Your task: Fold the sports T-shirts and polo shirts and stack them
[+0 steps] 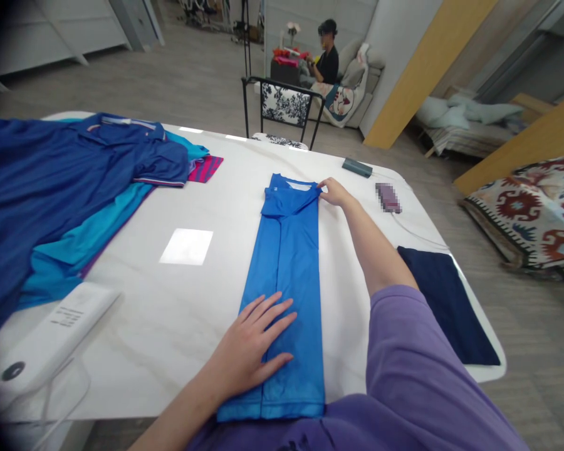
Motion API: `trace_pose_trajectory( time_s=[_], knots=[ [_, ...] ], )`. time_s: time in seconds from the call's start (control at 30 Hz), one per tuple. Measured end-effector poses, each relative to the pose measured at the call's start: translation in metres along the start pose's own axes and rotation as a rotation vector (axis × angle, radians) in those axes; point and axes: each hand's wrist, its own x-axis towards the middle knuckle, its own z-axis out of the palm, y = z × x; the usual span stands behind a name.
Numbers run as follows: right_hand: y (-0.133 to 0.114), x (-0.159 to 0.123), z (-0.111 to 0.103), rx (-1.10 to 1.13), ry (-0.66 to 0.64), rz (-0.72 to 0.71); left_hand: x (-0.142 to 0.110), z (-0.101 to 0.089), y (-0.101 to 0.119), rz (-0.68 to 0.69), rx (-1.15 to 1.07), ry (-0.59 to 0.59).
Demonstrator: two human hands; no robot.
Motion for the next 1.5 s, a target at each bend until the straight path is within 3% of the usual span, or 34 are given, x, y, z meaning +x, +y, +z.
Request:
trace_pose_trajectory(
  time_s=[0.17, 0.33, 0.43, 0.63, 0.7, 0.77, 0.83, 0.9, 1.03, 1.17, 1.23, 1.33, 1.4, 1.5],
  knots=[
    [0.036, 0.002, -0.005, 0.135, -0.044, -0.087, -0.006, 0.010, -0.008, 0.004, 0.082, -0.043],
    [0.032, 0.025, 0.004, 0.530, -0.006, 0.013, -0.003, 0.005, -0.004, -0.011, 0.103, -0.101],
    [0.029, 0.040, 0.007, 0.634, -0.034, 0.099, 0.000, 0.003, -0.002, -0.029, 0.105, -0.132],
    [0.036, 0.064, 0.008, 0.346, -0.201, 0.094, 0.004, 0.001, 0.000, -0.043, 0.116, -0.161],
    [0.028, 0.066, 0.007, 0.195, -0.165, 0.035, 0.005, -0.001, 0.001, -0.046, 0.129, -0.182],
    [0.011, 0.060, 0.007, 0.061, -0.051, -0.044, 0.008, -0.004, 0.002, -0.048, 0.130, -0.193],
    [-0.012, 0.046, 0.009, -0.003, 0.050, -0.128, 0.011, -0.006, 0.003, -0.056, 0.123, -0.182],
    [-0.036, 0.025, 0.016, -0.015, 0.064, -0.193, 0.014, -0.008, 0.003, -0.060, 0.133, -0.152],
    [-0.066, -0.021, 0.040, -0.030, -0.084, -0.240, 0.013, -0.004, 0.000, -0.039, 0.195, -0.111],
    [-0.075, -0.041, 0.064, -0.060, -0.217, -0.206, 0.012, 0.010, -0.006, -0.046, 0.248, -0.087],
    [-0.083, -0.044, 0.066, -0.084, -0.192, -0.189, 0.014, 0.015, -0.008, -0.055, 0.262, -0.080],
    [-0.105, -0.069, 0.052, -0.085, -0.076, -0.210, 0.012, 0.010, -0.003, -0.054, 0.260, -0.067],
    [-0.121, -0.111, 0.033, -0.042, -0.041, -0.264, 0.001, -0.001, 0.003, -0.041, 0.232, -0.074],
    [-0.140, -0.216, 0.000, 0.073, -0.141, -0.395, -0.034, -0.022, 0.008, -0.019, 0.178, -0.114]
  ],
)
